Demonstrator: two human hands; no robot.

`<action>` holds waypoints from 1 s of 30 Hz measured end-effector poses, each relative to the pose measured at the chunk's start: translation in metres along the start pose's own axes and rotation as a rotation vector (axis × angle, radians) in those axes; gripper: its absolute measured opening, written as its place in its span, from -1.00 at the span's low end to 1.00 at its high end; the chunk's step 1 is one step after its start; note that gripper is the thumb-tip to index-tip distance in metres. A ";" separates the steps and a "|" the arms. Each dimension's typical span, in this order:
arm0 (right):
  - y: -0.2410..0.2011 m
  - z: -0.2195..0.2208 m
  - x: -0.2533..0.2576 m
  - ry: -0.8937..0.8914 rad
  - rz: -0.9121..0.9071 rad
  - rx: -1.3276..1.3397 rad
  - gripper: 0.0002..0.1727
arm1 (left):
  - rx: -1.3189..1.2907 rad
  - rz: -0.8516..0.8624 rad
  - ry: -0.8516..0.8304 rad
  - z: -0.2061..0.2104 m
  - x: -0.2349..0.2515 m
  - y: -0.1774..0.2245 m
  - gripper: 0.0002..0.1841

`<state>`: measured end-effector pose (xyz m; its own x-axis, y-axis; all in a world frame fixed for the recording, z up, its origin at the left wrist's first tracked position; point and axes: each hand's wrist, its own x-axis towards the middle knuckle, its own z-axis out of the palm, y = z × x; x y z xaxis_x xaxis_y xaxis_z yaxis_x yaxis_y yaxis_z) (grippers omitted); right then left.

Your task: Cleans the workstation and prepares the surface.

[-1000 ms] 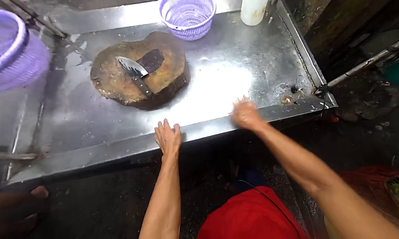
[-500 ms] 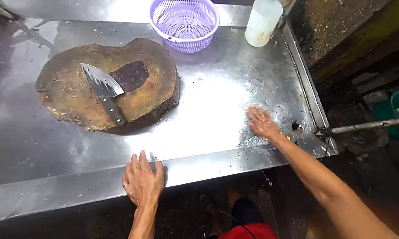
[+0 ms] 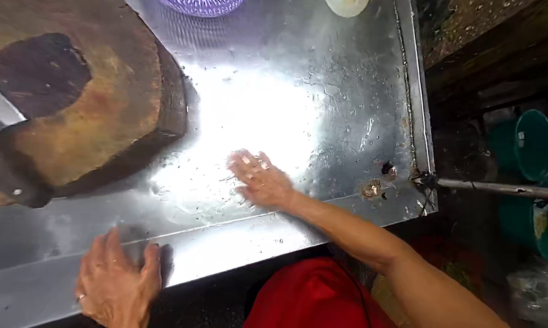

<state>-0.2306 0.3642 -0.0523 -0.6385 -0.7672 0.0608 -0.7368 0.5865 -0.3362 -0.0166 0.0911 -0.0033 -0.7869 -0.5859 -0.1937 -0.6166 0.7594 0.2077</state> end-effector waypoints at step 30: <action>0.070 -0.168 -0.311 0.001 0.774 0.000 -0.45 | -0.003 -0.056 -0.023 0.000 0.004 -0.003 -0.17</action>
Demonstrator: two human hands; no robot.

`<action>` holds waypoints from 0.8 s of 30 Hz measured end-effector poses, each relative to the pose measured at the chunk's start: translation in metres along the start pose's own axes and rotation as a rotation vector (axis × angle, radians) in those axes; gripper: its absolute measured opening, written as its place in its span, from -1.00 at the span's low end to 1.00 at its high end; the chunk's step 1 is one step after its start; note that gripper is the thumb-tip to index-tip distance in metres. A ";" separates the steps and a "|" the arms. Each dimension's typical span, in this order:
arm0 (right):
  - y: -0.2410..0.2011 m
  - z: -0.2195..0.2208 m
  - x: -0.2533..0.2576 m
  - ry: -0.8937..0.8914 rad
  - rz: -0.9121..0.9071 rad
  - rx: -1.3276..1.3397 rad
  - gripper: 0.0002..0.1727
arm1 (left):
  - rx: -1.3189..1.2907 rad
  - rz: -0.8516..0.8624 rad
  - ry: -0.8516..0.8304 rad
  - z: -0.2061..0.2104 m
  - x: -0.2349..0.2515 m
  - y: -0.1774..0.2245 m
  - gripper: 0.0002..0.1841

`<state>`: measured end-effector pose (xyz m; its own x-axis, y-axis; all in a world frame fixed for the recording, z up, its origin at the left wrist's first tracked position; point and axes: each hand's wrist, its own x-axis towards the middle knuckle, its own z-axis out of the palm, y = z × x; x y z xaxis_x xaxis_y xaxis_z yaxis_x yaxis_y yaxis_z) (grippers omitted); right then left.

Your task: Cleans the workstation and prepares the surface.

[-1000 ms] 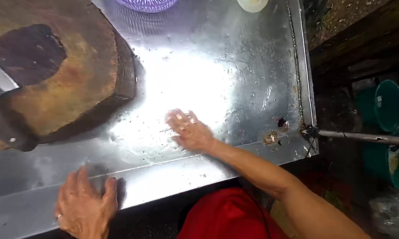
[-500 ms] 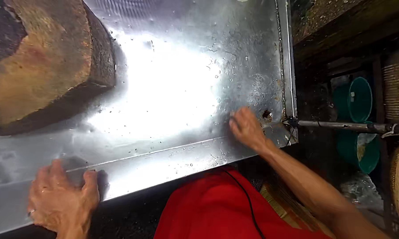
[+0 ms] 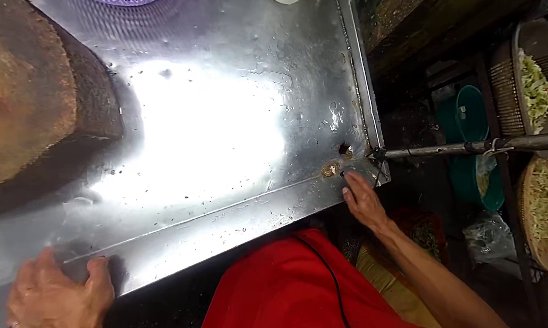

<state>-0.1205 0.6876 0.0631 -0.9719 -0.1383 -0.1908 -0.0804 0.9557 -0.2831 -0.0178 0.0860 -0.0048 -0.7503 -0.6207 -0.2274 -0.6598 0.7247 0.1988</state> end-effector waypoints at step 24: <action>0.128 -0.064 0.005 -0.448 0.361 0.209 -0.52 | 0.047 -0.074 -0.050 -0.006 0.000 0.008 -0.17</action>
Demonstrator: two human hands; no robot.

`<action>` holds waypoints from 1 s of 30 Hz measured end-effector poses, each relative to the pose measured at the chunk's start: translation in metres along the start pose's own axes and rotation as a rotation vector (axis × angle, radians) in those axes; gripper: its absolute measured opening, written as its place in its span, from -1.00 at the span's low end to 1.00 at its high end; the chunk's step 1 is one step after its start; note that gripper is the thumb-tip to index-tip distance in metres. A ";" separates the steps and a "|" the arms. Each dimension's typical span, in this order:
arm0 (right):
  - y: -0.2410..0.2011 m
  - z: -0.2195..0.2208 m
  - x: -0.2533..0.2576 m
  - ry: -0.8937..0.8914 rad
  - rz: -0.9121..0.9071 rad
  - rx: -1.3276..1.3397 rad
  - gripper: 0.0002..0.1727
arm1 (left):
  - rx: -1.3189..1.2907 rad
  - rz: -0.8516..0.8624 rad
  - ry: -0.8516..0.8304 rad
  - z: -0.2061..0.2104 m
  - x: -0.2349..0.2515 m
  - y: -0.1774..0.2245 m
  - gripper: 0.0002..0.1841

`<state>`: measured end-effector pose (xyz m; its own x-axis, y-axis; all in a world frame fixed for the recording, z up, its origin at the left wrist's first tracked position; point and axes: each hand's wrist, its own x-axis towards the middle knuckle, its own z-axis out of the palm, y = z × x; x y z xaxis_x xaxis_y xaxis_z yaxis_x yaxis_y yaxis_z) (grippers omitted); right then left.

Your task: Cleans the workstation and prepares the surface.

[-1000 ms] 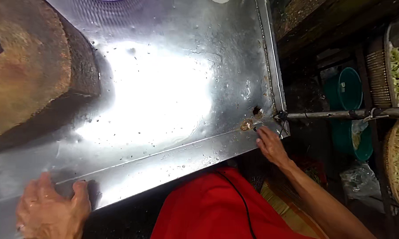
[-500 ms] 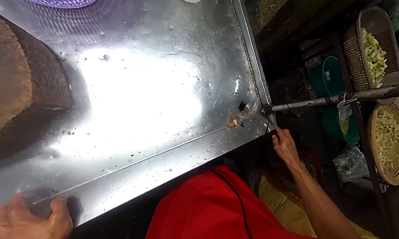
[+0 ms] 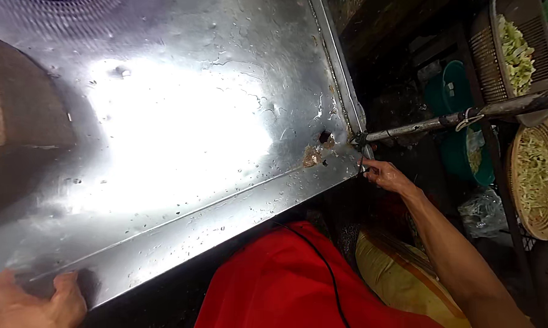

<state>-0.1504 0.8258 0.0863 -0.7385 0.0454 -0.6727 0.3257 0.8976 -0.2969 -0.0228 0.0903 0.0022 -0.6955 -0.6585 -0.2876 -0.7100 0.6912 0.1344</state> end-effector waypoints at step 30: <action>-0.117 0.025 0.003 0.310 -0.245 0.049 -0.71 | 0.023 -0.021 0.013 0.010 0.006 -0.017 -0.15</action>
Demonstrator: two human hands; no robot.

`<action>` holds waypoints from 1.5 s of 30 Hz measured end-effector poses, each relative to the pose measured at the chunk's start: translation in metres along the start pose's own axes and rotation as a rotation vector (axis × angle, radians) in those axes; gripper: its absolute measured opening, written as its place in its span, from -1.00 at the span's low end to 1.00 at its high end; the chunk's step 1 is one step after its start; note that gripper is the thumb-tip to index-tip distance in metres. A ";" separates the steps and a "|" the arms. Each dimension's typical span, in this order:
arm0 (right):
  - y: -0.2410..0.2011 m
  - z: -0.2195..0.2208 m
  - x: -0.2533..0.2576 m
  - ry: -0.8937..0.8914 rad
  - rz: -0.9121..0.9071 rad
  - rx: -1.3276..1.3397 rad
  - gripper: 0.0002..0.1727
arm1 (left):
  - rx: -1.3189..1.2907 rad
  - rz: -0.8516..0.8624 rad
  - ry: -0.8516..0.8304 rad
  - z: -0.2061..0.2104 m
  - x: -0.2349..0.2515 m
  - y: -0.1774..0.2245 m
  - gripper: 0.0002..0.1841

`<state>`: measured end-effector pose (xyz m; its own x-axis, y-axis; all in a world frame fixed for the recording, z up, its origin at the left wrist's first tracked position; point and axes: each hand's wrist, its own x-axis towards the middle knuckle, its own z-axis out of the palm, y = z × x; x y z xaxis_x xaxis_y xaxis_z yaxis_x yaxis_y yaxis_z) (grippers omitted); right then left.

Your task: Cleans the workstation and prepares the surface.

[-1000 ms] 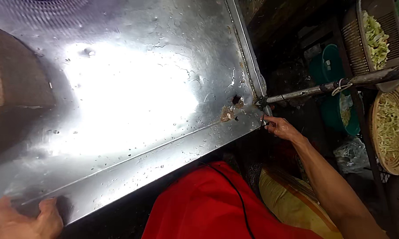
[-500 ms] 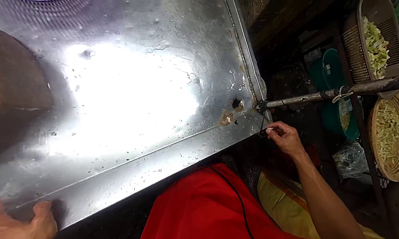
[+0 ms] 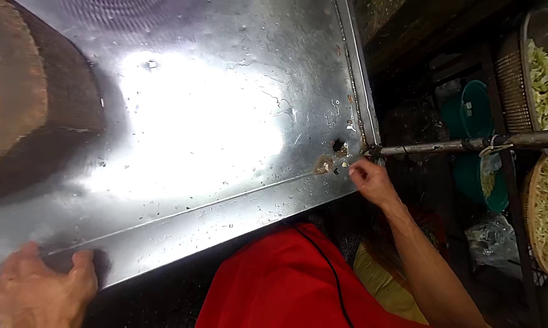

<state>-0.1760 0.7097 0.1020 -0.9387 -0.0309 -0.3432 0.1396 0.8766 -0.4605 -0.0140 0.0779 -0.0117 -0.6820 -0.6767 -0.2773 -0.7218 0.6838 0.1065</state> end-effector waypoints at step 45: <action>-0.171 -0.016 0.136 0.330 -0.251 0.298 -0.53 | -0.435 0.889 -0.205 0.026 -0.032 0.223 -0.38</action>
<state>-0.3330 0.5638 0.1471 -0.9977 -0.0280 0.0625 -0.0647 0.6850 -0.7257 -0.1500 0.2595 -0.0042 -0.9897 0.1175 -0.0822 0.0302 0.7312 0.6815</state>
